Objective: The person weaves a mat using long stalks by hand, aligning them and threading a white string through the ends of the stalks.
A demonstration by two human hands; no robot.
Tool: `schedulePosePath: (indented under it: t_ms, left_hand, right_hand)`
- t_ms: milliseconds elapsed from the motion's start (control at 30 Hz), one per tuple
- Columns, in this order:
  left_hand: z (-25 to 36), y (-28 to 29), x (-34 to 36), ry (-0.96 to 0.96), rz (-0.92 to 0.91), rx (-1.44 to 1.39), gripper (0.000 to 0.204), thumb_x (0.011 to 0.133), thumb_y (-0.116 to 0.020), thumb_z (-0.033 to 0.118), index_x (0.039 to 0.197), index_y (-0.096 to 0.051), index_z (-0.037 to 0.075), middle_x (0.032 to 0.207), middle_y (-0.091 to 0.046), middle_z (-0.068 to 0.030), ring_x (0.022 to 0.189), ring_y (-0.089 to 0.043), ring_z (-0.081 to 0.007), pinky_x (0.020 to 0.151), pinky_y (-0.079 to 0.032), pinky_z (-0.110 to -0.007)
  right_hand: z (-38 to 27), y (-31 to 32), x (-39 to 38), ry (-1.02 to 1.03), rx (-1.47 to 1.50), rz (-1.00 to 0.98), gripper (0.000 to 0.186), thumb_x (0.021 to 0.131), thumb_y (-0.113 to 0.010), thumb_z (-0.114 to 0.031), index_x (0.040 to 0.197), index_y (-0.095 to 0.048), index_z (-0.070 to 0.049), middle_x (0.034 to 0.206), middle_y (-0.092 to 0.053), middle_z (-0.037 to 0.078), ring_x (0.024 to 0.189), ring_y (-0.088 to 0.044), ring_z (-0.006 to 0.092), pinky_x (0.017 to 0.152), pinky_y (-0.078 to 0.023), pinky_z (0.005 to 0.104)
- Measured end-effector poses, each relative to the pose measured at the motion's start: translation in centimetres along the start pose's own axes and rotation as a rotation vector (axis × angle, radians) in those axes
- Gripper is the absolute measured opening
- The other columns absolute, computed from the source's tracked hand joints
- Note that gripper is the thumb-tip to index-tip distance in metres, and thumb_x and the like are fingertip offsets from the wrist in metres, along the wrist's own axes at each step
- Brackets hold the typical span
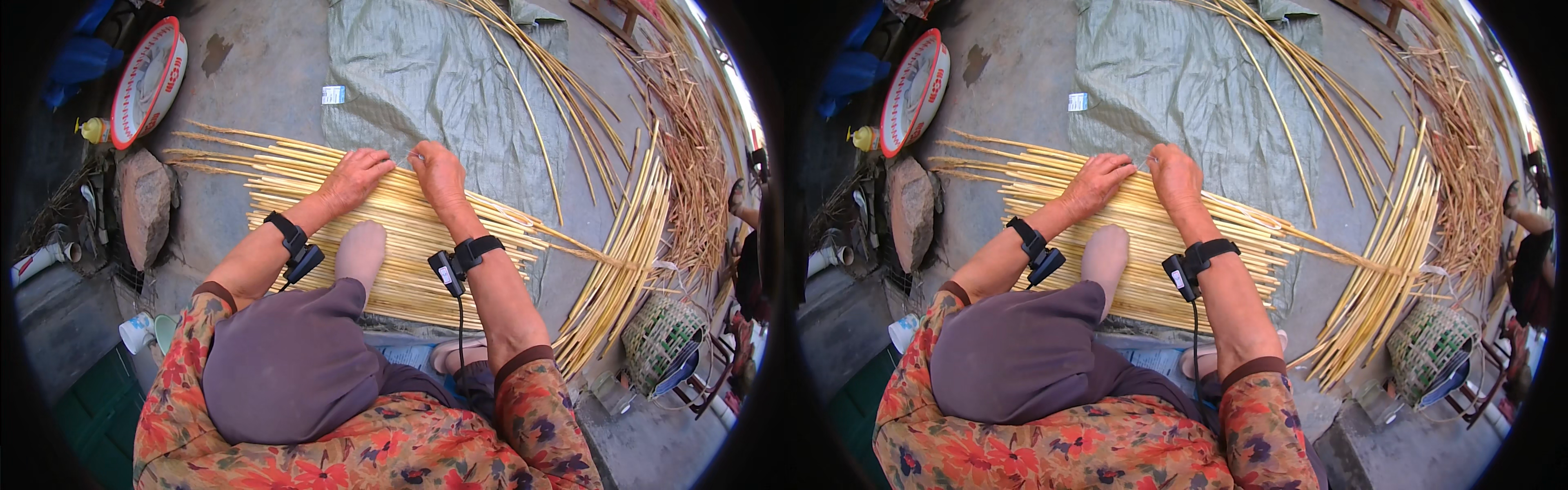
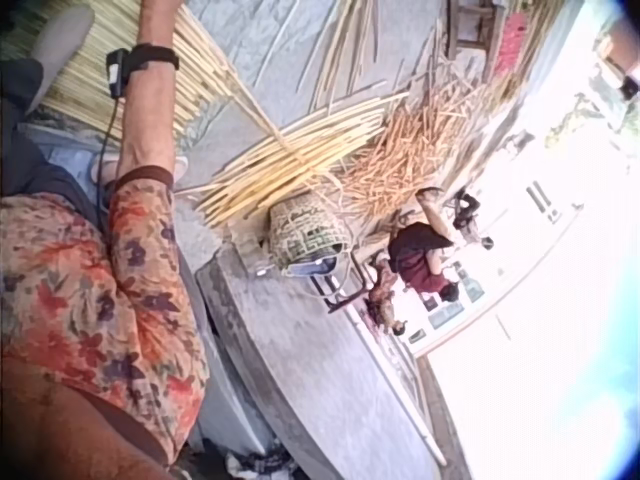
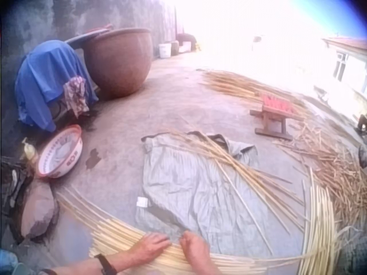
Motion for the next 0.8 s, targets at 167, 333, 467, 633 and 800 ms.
schedulePosePath:
  t_ms: [167, 333, 467, 633, 800]
  left_hand:
    - [-0.1, -0.3, -0.1, 0.060, 0.013, -0.051, 0.033, 0.073, -0.056, 0.005, 0.106, -0.056, 0.008, 0.111, -0.051, -0.0088, 0.102, -0.048, -0.0263, 0.086, -0.038, -0.038]
    - [0.1, -0.2, 1.3, 0.258, 0.083, -0.192, 0.023, 0.074, -0.060, 0.007, 0.097, -0.060, 0.007, 0.100, -0.056, -0.0097, 0.094, -0.050, -0.0279, 0.082, -0.039, -0.036]
    - [0.1, -0.4, 2.5, 0.385, 0.075, -0.269, 0.014, 0.073, -0.061, 0.008, 0.087, -0.063, 0.006, 0.087, -0.059, -0.0088, 0.086, -0.051, -0.0276, 0.077, -0.040, -0.035]
    - [0.2, -0.4, 2.7, 0.369, 0.100, -0.197, 0.006, 0.073, -0.061, 0.009, 0.076, -0.061, 0.005, 0.079, -0.058, -0.0078, 0.077, -0.051, -0.0277, 0.071, -0.040, -0.035]
    - [0.1, -0.5, 2.4, 0.343, 0.128, -0.180, 0.005, 0.072, -0.061, 0.009, 0.073, -0.058, 0.004, 0.076, -0.057, -0.0073, 0.075, -0.050, -0.0276, 0.069, -0.040, -0.036]
  right_hand:
    - [-0.3, -0.3, -0.1, -0.003, -0.030, -0.017, 0.011, 0.076, -0.059, -0.020, 0.081, -0.059, -0.011, 0.082, -0.058, 0.009, 0.079, -0.057, 0.0298, 0.067, -0.046, 0.0400]
    - [-0.7, -0.1, -0.2, 0.012, -0.028, -0.044, 0.012, 0.076, -0.060, -0.021, 0.082, -0.059, -0.011, 0.082, -0.058, 0.009, 0.080, -0.057, 0.0299, 0.068, -0.046, 0.0399]
    - [-0.7, -0.1, -0.1, 0.009, -0.005, -0.034, 0.013, 0.076, -0.060, -0.021, 0.082, -0.059, -0.010, 0.082, -0.058, 0.009, 0.080, -0.057, 0.0300, 0.067, -0.045, 0.0397]
    - [-1.2, 0.2, 0.0, -0.003, 0.033, -0.024, 0.011, 0.075, -0.061, -0.019, 0.082, -0.059, -0.010, 0.081, -0.058, 0.009, 0.080, -0.057, 0.0304, 0.067, -0.045, 0.0397]
    - [-1.5, -0.2, 0.1, 0.011, 0.138, 0.029, 0.009, 0.075, -0.061, -0.017, 0.079, -0.058, -0.010, 0.080, -0.057, 0.010, 0.078, -0.056, 0.0312, 0.066, -0.044, 0.0403]
Point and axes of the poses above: each hand's wrist, its own x-axis towards the middle knuckle, its own y-axis out of the back of the hand, z = x × y, the point moved 2 cm from there along x, towards the middle knuckle
